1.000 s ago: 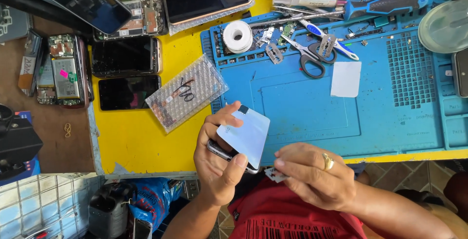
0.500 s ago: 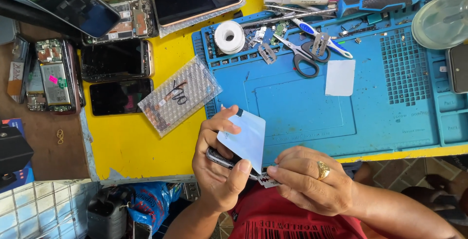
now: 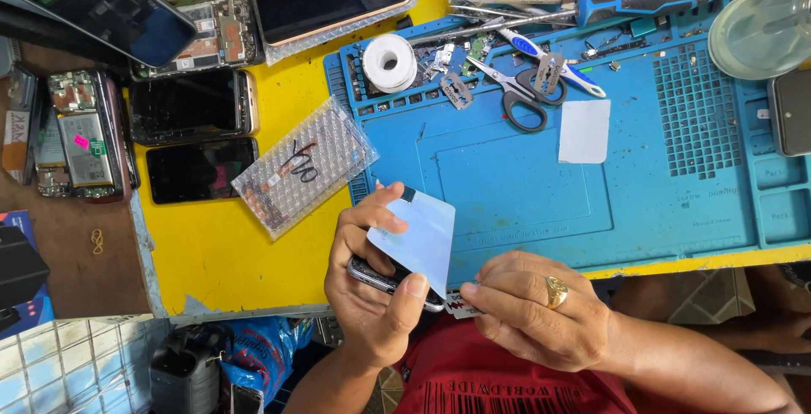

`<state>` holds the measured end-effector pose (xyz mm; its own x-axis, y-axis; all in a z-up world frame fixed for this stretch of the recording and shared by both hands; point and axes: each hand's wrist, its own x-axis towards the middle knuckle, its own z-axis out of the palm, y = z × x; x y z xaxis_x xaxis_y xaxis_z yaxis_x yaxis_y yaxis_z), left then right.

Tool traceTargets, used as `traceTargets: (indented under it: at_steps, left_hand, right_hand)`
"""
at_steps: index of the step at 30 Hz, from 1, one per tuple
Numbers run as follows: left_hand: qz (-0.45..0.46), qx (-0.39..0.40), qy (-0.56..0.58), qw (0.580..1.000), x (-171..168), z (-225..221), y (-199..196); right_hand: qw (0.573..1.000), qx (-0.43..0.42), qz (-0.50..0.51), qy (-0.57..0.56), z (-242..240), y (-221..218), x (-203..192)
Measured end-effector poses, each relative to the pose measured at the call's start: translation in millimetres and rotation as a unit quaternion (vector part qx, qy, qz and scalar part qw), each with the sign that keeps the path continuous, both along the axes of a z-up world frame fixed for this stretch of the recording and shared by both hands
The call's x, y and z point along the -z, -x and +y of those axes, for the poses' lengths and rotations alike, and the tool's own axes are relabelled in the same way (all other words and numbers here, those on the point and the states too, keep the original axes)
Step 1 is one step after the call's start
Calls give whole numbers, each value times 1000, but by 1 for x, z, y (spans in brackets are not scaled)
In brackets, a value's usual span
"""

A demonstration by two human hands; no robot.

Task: Removing the back cover of a smartphone using a thin pry tool to separate the adhesive bond.

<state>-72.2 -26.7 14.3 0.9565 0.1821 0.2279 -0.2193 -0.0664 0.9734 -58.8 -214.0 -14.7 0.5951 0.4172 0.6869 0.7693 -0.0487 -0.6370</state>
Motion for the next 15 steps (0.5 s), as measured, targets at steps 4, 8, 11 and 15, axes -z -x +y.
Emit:
traceTargets:
  at_steps: [4,8,11,15]
  left_hand:
    - [10,0,-17,1000,-5,-1,-1]
    - [0,12,-26,1000,-6,-2,-2]
    - [3,10,-27,1000,-5,-1,-2]
    - [-5,3,-22,1000,-6,-1,-4]
  right_hand:
    - [1000,-23,-2,-3,-5,0,-4]
    - [1000,-21,-2,-3,-2,-1,-1]
    - [1000,-12,-5,5,-1,-1,3]
    - [1000,11,17,5,3,1,17]
